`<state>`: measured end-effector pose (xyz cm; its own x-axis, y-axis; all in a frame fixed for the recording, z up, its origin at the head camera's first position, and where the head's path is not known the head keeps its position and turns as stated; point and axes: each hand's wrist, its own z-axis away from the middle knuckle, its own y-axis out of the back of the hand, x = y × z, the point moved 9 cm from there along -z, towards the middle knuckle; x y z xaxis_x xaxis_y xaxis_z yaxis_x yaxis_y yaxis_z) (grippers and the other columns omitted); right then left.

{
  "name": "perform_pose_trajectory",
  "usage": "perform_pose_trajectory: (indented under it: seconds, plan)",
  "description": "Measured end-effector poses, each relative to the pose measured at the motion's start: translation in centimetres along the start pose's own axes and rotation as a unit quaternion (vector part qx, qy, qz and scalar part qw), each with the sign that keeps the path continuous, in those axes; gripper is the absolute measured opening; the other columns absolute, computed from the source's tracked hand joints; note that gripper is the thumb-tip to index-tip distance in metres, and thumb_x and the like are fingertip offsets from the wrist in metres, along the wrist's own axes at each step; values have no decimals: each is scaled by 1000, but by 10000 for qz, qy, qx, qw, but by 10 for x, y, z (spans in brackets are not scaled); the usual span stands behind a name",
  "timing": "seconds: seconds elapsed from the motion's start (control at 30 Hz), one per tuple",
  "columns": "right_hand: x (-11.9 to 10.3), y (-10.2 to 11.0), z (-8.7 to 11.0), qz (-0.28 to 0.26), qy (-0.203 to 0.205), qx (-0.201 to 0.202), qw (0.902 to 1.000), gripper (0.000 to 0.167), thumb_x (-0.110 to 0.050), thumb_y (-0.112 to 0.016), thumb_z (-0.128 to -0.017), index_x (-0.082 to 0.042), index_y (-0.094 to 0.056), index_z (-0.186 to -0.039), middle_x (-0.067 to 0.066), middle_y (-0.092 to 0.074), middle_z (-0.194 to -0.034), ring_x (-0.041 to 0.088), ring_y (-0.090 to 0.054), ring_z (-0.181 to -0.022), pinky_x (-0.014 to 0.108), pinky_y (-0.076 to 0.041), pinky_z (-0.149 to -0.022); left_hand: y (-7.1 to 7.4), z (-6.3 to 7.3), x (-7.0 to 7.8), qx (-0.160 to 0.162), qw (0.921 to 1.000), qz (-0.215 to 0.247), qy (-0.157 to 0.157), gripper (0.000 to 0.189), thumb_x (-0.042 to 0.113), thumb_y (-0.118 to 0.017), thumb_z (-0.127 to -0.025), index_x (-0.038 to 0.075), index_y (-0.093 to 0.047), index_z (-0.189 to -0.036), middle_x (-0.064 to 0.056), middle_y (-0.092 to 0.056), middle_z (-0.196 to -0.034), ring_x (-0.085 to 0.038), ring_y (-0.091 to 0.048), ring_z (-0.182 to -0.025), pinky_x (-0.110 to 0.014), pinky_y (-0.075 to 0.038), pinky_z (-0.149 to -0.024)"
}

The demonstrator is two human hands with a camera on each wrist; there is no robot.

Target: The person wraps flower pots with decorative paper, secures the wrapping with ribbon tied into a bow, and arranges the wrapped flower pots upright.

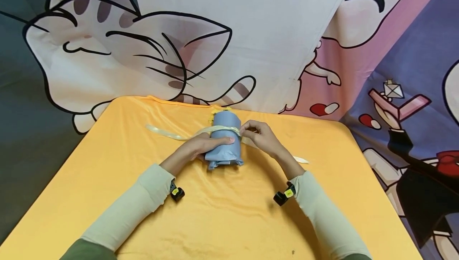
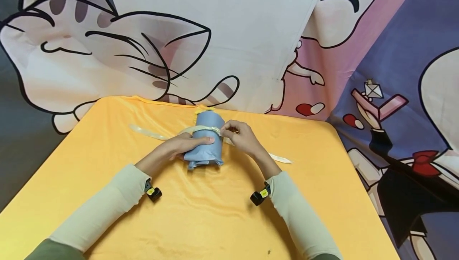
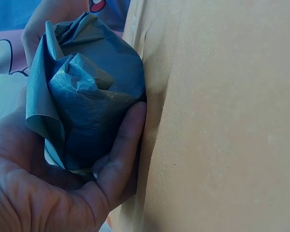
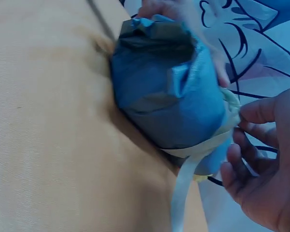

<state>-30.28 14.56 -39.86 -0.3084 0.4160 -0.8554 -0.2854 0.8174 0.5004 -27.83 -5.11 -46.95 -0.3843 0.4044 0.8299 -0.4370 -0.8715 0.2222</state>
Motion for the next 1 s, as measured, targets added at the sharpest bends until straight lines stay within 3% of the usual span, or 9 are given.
perform_pose_trajectory:
  seconds: [0.17,0.3,0.63,0.77,0.87,1.0]
  plan:
    - [-5,-1,0,-225,-73,-440,9987,15,-14,-67,-113,-3,-78,-115,29,-73,-111,52,-63,-101,42,-56,-85,3,0,-1,64,10000,-35,20,114,75,-84,-89,-3,-46,-162,-23,-64,-148,-30,-74,-115,-38,-68,-80]
    - [-9,-1,0,-255,-110,-566,9980,14,-13,-66,-114,-2,-75,-117,27,-74,-110,54,-68,-108,44,-59,-88,2,1,-1,-29,10000,-12,32,114,75,-83,-89,-3,-46,-162,-24,-64,-148,-30,-75,-115,-39,-69,-79]
    - [-15,0,-2,-603,-522,-982,9920,18,-11,-54,-115,3,-66,-120,8,-67,-105,29,-66,-103,45,-58,-98,3,-2,-1,3,9999,-130,71,122,76,-83,-89,-9,-37,-164,-26,-60,-146,-29,-77,-101,-41,-71,-75]
    - [-19,-1,-2,-623,-451,-1029,9917,20,-12,-54,-116,4,-66,-120,14,-69,-110,19,-69,-102,47,-60,-103,3,-1,0,25,9997,-213,67,122,77,-83,-88,-8,-38,-163,-25,-60,-145,-29,-77,-101,-41,-71,-75]
    - [-22,0,-1,-355,-303,-974,9942,19,-11,-57,-115,3,-70,-119,18,-73,-104,19,-76,-87,43,-65,-93,3,-2,0,15,9997,-239,27,121,78,-82,-88,-8,-40,-162,-25,-61,-143,-29,-77,-101,-41,-71,-75]
    - [-26,0,0,582,-157,-960,9936,22,-22,-64,-115,-3,-75,-111,13,-70,-88,19,-66,-64,35,-60,-71,2,-2,-1,-81,9999,-80,5,112,75,-82,-90,-7,-46,-157,-24,-67,-138,-28,-78,-100,-41,-71,-76]
